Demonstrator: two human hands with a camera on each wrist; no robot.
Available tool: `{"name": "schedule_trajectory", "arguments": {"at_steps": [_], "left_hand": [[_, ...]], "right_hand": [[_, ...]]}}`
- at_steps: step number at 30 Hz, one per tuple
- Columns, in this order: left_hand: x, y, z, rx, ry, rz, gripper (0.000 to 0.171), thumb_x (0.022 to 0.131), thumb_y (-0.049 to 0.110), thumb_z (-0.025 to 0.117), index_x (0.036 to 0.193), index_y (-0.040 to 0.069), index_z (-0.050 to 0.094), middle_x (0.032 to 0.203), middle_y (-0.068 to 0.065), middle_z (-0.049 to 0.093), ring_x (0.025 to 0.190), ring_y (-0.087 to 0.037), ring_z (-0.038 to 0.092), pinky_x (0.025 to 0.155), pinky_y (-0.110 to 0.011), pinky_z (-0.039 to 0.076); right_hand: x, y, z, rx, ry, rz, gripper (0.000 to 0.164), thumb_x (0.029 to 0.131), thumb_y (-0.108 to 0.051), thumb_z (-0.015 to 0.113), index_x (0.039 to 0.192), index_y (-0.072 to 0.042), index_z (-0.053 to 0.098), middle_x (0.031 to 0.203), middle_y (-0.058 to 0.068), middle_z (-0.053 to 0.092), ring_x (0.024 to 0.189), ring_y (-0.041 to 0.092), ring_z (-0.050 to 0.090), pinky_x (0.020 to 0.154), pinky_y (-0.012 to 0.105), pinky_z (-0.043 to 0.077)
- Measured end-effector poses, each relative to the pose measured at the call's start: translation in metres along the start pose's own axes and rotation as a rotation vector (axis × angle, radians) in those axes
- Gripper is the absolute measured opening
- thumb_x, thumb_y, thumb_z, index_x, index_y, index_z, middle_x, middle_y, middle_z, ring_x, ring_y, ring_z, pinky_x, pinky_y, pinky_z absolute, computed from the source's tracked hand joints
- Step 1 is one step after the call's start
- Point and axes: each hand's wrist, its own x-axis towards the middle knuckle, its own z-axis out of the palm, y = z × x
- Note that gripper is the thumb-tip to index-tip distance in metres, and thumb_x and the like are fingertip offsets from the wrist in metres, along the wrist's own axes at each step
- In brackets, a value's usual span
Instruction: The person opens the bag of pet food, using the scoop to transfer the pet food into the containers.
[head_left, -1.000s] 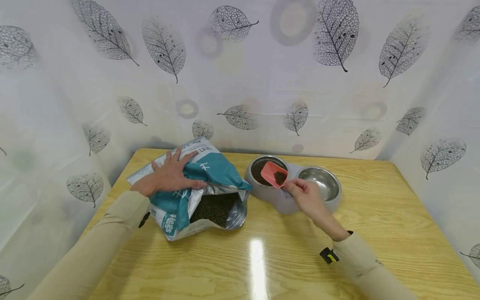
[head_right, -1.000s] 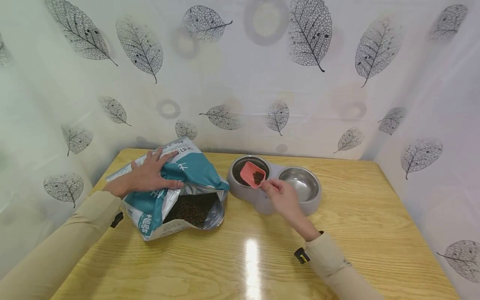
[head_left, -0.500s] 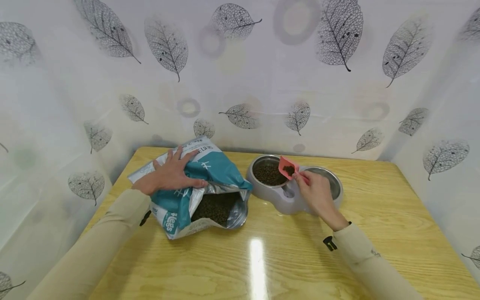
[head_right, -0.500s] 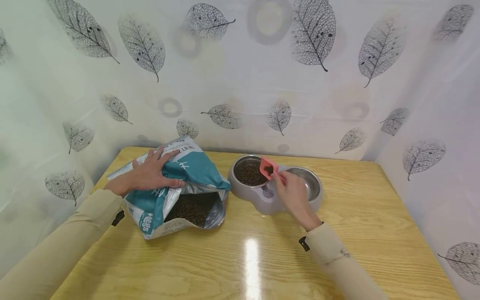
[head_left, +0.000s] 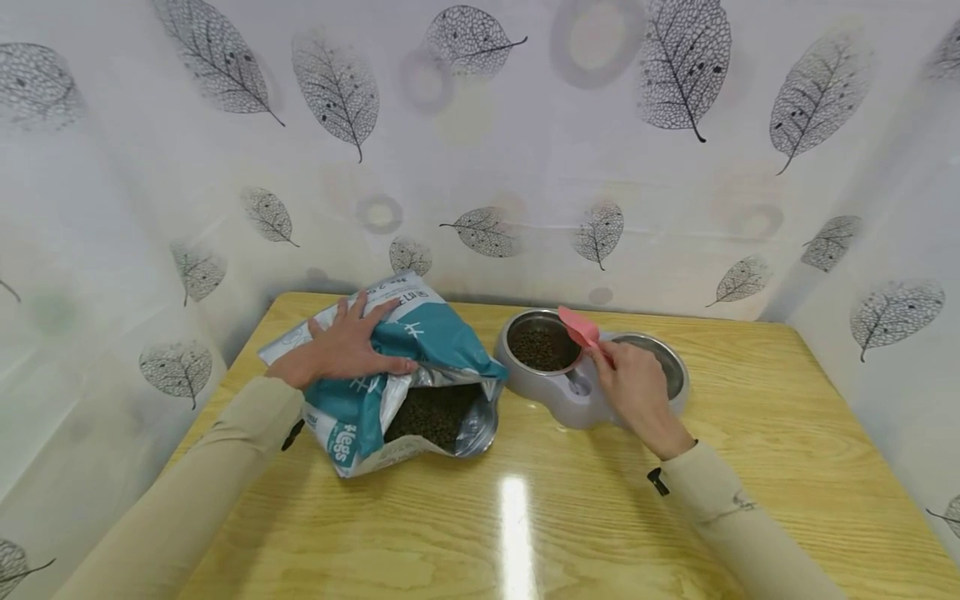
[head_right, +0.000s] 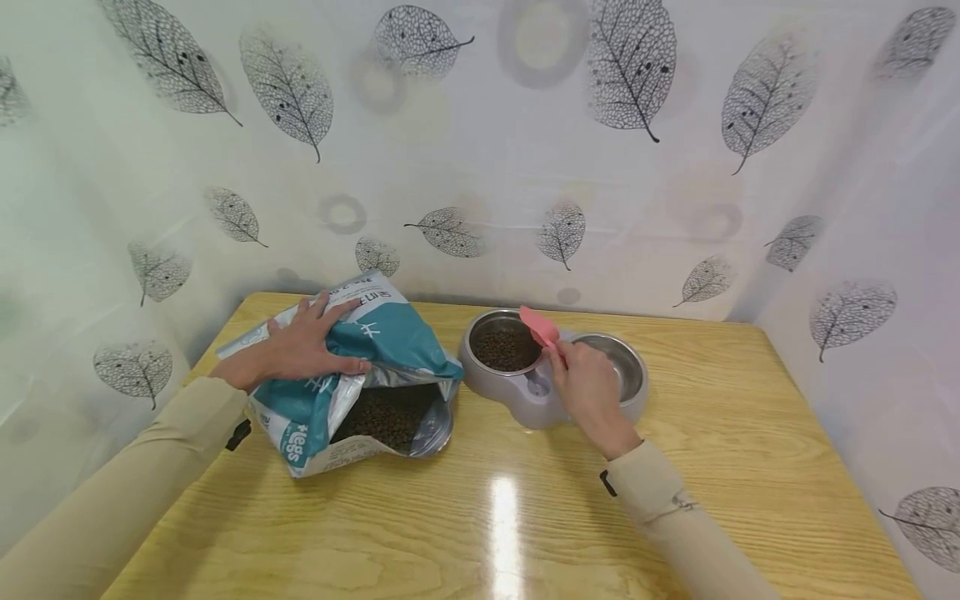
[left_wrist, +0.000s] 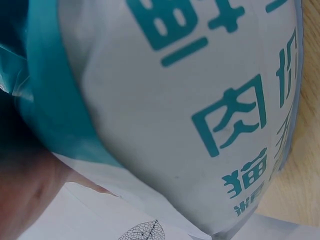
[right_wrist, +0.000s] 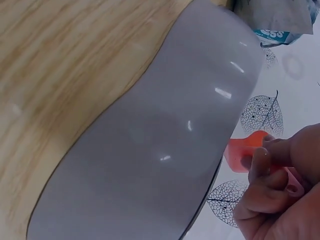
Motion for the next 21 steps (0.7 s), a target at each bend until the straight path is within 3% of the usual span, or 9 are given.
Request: {"name": "schedule_trajectory", "arguments": {"at_steps": [5,9,15,18,21], "left_hand": [[0.001,0.000,0.000,0.002,0.003,0.001,0.116,0.079,0.083,0.061,0.167,0.031,0.006,0.171,-0.026,-0.009,0.154,-0.057,-0.009,0.104,-0.092,0.000],[0.000,0.000,0.001,0.000,0.004,0.002,0.116,0.079,0.083,0.062,0.167,0.031,0.006,0.171,-0.026,-0.010,0.154,-0.057,-0.010,0.104,-0.092,0.000],[0.000,0.000,0.001,-0.001,0.003,0.003,0.116,0.080,0.083,0.061,0.167,0.031,0.005,0.171,-0.026,-0.010,0.154,-0.057,-0.011,0.103,-0.092,-0.001],[0.000,0.001,0.000,0.001,0.002,0.002,0.116,0.080,0.083,0.061,0.167,0.031,0.005,0.171,-0.026,-0.010,0.154,-0.057,-0.011,0.104,-0.092,-0.001],[0.000,0.000,0.000,0.006,0.003,0.000,0.116,0.079,0.083,0.061,0.167,0.031,0.005,0.171,-0.026,-0.010,0.154,-0.057,-0.010,0.104,-0.092,0.000]], "right_hand": [[-0.002,-0.001,0.000,-0.037,0.048,-0.033,0.020,0.095,-0.013,0.073,0.079,-0.002,0.070,0.057,0.008,0.052,0.048,0.018,0.042,0.046,0.030,0.028],[-0.003,-0.001,-0.002,0.057,0.041,-0.013,0.023,0.098,-0.014,0.069,0.078,-0.002,0.068,0.056,0.004,0.047,0.052,0.014,0.036,0.051,0.028,0.026],[-0.006,-0.005,-0.013,0.276,-0.103,0.163,0.028,0.105,-0.020,0.059,0.110,0.001,0.075,0.079,0.014,0.073,0.061,0.014,0.052,0.056,0.026,0.038],[-0.009,-0.009,-0.020,0.353,-0.175,0.216,0.030,0.106,-0.024,0.057,0.111,-0.001,0.076,0.078,0.013,0.072,0.065,0.012,0.058,0.057,0.026,0.041],[-0.013,-0.012,-0.025,0.447,-0.233,0.219,0.031,0.107,-0.025,0.055,0.109,-0.002,0.075,0.070,0.009,0.065,0.058,0.006,0.052,0.051,0.025,0.037]]}}
